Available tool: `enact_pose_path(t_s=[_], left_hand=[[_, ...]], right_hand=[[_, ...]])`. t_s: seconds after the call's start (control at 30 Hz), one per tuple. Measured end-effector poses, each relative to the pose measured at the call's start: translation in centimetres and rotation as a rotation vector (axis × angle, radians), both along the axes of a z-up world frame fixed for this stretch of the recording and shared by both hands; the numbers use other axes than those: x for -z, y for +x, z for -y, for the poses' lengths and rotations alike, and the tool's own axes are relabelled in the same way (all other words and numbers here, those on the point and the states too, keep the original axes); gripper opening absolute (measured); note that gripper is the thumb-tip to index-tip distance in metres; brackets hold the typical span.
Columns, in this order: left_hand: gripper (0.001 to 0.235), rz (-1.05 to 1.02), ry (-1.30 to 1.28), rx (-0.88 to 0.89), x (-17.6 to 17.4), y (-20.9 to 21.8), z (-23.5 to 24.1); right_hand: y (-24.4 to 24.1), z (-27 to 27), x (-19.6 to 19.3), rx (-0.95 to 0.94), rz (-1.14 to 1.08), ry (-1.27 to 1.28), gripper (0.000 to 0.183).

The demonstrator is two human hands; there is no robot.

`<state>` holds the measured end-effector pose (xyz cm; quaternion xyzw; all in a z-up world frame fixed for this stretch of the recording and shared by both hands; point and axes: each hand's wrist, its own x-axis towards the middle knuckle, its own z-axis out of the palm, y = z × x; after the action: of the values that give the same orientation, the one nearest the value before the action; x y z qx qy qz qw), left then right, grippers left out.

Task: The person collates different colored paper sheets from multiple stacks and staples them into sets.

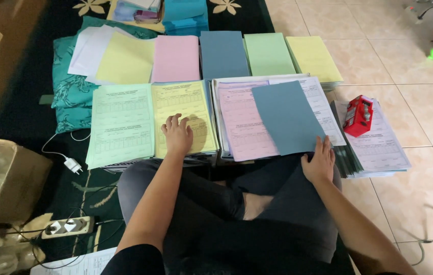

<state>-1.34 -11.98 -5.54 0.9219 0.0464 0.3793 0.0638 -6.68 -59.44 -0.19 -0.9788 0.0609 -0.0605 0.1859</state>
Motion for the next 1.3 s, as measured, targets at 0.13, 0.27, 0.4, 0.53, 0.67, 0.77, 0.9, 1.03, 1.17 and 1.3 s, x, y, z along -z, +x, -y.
enact_pose_path(t_s=[0.13,0.27,0.4,0.53,0.67,0.77,0.9,1.03,1.17,1.3], left_hand=[[0.031,-0.023,-0.016,0.006,0.0,0.0,0.0],[0.030,-0.040,-0.020,0.007,0.2,0.1,-0.1],[0.030,-0.060,-0.030,0.016,0.9,0.4,-0.4],[0.030,-0.070,-0.035,0.026,0.5,0.1,-0.2],[0.030,-0.113,-0.062,0.062,1.0,0.4,-0.1],[0.030,-0.180,-0.079,0.079,0.7,0.4,-0.2],[0.025,-0.272,-0.067,0.127,1.6,0.4,-0.4],[0.027,-0.302,-0.033,0.135,0.5,-0.4,-0.3],[0.027,-0.196,0.066,0.179,-0.4,-1.2,0.4],[0.028,-0.048,0.210,0.466,-4.5,-3.9,4.4]], right_hand=[[0.4,0.3,0.6,-0.014,0.002,0.023,0.075],[0.8,0.6,1.2,-0.014,-0.003,0.007,0.075],[1.2,0.9,1.9,-0.010,-0.019,-0.025,0.073],[1.5,1.2,2.5,-0.006,-0.018,-0.038,0.072],[1.6,1.3,2.7,-0.007,-0.017,-0.050,0.069],[2.0,1.5,3.1,-0.017,-0.007,-0.063,0.067],[2.3,2.3,4.2,-0.055,0.006,-0.080,0.060],[1.8,1.9,3.6,-0.052,-0.017,-0.053,0.056],[3.2,2.7,5.2,-0.008,0.229,-0.117,0.040],[5.8,3.3,5.7,0.000,0.469,-0.243,0.045]])
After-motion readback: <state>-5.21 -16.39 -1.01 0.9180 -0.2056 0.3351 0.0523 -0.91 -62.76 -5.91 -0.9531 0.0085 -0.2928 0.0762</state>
